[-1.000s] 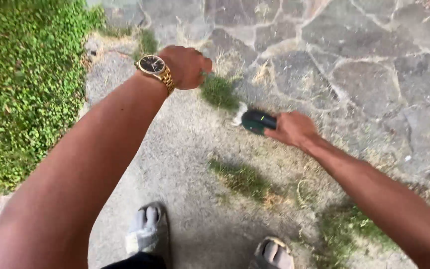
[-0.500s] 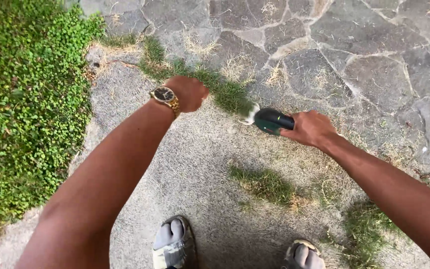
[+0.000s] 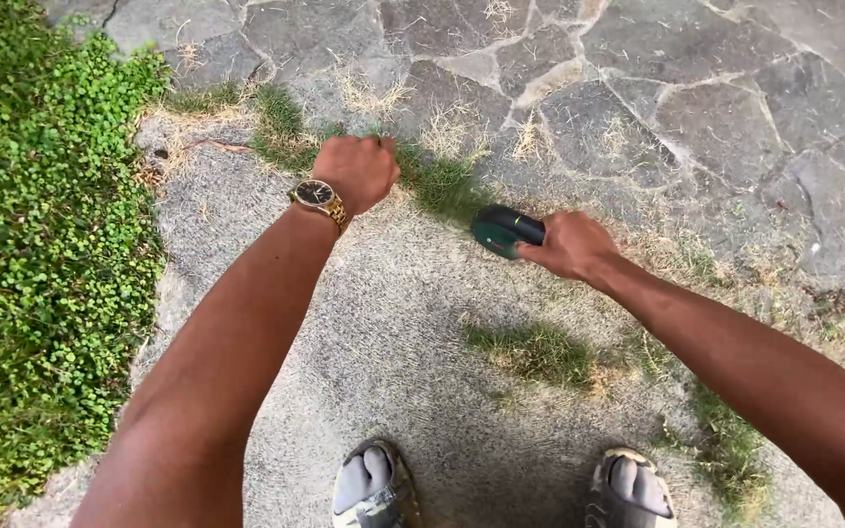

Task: Trimming grass edges along a stone pathway using a handheld electric grass trimmer.

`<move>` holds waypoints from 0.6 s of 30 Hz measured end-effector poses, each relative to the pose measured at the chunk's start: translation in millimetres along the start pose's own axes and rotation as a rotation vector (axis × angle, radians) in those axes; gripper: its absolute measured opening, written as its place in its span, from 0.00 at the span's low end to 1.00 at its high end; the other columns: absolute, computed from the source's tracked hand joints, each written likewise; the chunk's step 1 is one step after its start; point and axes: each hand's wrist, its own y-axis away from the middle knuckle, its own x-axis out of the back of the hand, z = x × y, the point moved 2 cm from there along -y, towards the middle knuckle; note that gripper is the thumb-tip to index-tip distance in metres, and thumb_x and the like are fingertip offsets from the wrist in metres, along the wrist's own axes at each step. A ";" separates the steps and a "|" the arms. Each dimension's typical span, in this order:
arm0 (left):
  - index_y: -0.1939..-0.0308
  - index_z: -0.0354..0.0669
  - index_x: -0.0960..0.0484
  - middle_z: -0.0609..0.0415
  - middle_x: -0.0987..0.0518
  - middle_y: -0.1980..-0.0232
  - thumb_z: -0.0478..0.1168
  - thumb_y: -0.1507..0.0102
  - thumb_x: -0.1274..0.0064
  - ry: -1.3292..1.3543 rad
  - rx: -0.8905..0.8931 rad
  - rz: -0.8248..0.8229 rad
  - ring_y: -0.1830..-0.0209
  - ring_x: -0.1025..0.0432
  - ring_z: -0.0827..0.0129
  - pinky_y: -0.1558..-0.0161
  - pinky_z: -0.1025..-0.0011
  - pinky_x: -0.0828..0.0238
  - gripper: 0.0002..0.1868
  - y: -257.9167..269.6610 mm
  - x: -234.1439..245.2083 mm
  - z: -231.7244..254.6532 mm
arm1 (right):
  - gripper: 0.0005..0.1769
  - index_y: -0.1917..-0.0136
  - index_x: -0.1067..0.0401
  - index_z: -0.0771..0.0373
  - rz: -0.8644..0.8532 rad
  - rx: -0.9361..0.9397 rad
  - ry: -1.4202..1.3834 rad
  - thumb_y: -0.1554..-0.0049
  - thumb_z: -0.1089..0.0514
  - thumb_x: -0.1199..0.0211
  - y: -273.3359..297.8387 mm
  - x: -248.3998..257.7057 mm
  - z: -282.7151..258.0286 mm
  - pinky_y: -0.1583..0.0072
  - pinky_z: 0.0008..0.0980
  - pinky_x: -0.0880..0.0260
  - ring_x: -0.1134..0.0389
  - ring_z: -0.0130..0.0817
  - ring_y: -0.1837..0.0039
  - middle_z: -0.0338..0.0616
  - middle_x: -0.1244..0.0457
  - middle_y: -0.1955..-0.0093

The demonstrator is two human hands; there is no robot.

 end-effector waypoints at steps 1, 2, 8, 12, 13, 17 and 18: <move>0.50 0.37 0.23 0.45 0.20 0.58 0.53 0.27 0.72 -0.002 -0.005 -0.002 0.61 0.22 0.60 0.59 0.58 0.23 0.26 1.2 0.0 -2.7 | 0.31 0.38 0.26 0.57 -0.001 -0.003 -0.004 0.49 0.40 0.32 2.1 -0.3 -7.7 0.78 0.28 0.40 0.41 0.23 0.77 0.39 0.33 0.70; 0.49 0.37 0.24 0.45 0.20 0.57 0.51 0.28 0.71 -0.023 0.001 0.009 0.62 0.22 0.60 0.61 0.59 0.23 0.24 2.5 0.4 -5.6 | 0.32 0.36 0.28 0.55 0.007 -0.025 0.017 0.49 0.39 0.33 4.3 -0.4 -15.1 0.78 0.30 0.41 0.42 0.25 0.78 0.41 0.33 0.71; 0.46 0.40 0.22 0.46 0.18 0.52 0.53 0.23 0.72 -0.061 0.059 -0.248 0.56 0.21 0.63 0.54 0.63 0.23 0.26 6.1 6.1 -15.3 | 0.29 0.37 0.26 0.54 0.029 -0.073 0.076 0.47 0.38 0.35 4.2 -4.3 -38.7 0.77 0.31 0.40 0.42 0.25 0.78 0.43 0.35 0.72; 0.45 0.37 0.25 0.47 0.21 0.49 0.51 0.32 0.58 -0.099 0.128 0.170 0.51 0.25 0.60 0.55 0.57 0.25 0.22 -6.1 -14.7 -29.3 | 0.30 0.36 0.27 0.49 0.052 -0.097 0.052 0.48 0.36 0.35 -5.9 -8.6 -46.9 0.76 0.31 0.41 0.43 0.27 0.78 0.45 0.36 0.73; 0.45 0.37 0.25 0.47 0.21 0.49 0.51 0.32 0.58 -0.104 0.122 0.177 0.51 0.25 0.60 0.55 0.57 0.25 0.22 -6.5 -15.5 -28.2 | 0.30 0.36 0.27 0.49 0.061 -0.100 0.048 0.48 0.36 0.35 -9.1 -8.4 -45.9 0.76 0.31 0.41 0.43 0.27 0.78 0.45 0.36 0.73; 0.42 0.39 0.26 0.48 0.22 0.46 0.44 0.36 0.52 -0.073 0.207 0.326 0.44 0.29 0.60 0.47 0.56 0.30 0.20 -5.7 -25.5 -29.4 | 0.27 0.41 0.23 0.56 0.039 -0.127 0.009 0.47 0.38 0.35 -15.8 -4.9 -53.2 0.76 0.31 0.37 0.39 0.26 0.76 0.42 0.35 0.72; 0.41 0.40 0.28 0.49 0.22 0.47 0.42 0.39 0.51 -0.134 0.185 0.380 0.44 0.30 0.60 0.45 0.56 0.32 0.22 -7.8 -26.3 -29.5 | 0.26 0.40 0.23 0.54 0.041 -0.132 0.032 0.47 0.38 0.35 -16.7 1.2 -57.5 0.75 0.31 0.37 0.39 0.27 0.76 0.42 0.35 0.72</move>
